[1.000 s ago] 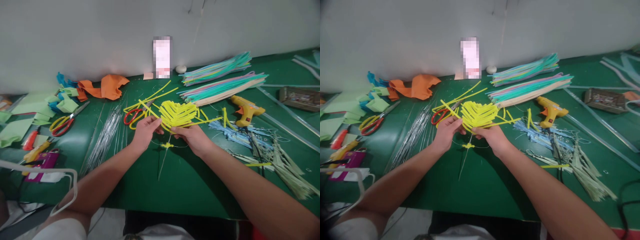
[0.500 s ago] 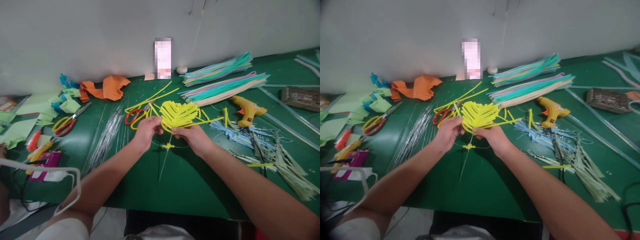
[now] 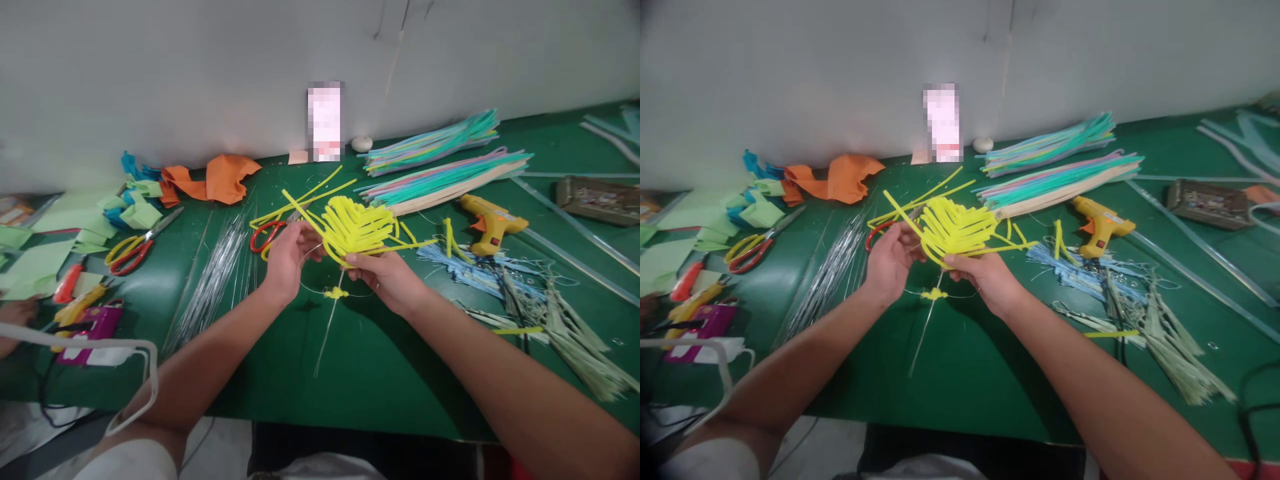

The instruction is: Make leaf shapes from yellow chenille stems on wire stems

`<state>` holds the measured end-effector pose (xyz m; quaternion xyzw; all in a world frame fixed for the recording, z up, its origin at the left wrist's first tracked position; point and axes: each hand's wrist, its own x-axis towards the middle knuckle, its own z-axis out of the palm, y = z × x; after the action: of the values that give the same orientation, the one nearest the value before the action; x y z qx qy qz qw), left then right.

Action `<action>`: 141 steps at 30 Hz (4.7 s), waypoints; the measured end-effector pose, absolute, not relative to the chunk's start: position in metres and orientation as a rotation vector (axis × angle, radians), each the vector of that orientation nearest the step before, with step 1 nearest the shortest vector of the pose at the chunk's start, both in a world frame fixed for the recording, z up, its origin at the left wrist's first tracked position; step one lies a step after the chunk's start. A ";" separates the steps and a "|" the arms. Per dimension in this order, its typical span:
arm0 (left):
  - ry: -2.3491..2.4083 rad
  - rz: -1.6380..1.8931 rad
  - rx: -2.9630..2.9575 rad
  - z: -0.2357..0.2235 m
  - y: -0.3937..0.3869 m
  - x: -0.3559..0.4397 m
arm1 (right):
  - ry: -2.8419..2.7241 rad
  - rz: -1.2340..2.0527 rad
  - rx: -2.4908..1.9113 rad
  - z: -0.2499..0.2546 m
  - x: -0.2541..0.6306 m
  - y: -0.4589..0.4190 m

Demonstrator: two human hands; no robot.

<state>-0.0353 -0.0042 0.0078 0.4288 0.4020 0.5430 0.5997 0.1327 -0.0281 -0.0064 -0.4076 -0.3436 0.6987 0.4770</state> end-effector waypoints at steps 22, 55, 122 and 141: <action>0.920 1.228 1.373 -0.011 -0.025 -0.028 | -0.868 1.760 -0.963 -0.008 0.134 -0.028; 0.937 1.454 1.108 -0.016 -0.019 -0.021 | -0.968 1.549 -1.041 -0.015 0.132 -0.026; 0.931 1.288 1.388 -0.010 -0.021 -0.028 | -0.873 1.735 -1.060 -0.014 0.132 -0.026; 0.970 1.140 1.330 -0.020 -0.018 -0.031 | -0.871 1.685 -1.061 -0.017 0.134 -0.024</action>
<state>-0.0311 -0.0179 -0.0199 0.5595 0.4077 0.4796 0.5392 0.1344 -0.0245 -0.0170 -0.4322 -0.3546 0.6862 0.4654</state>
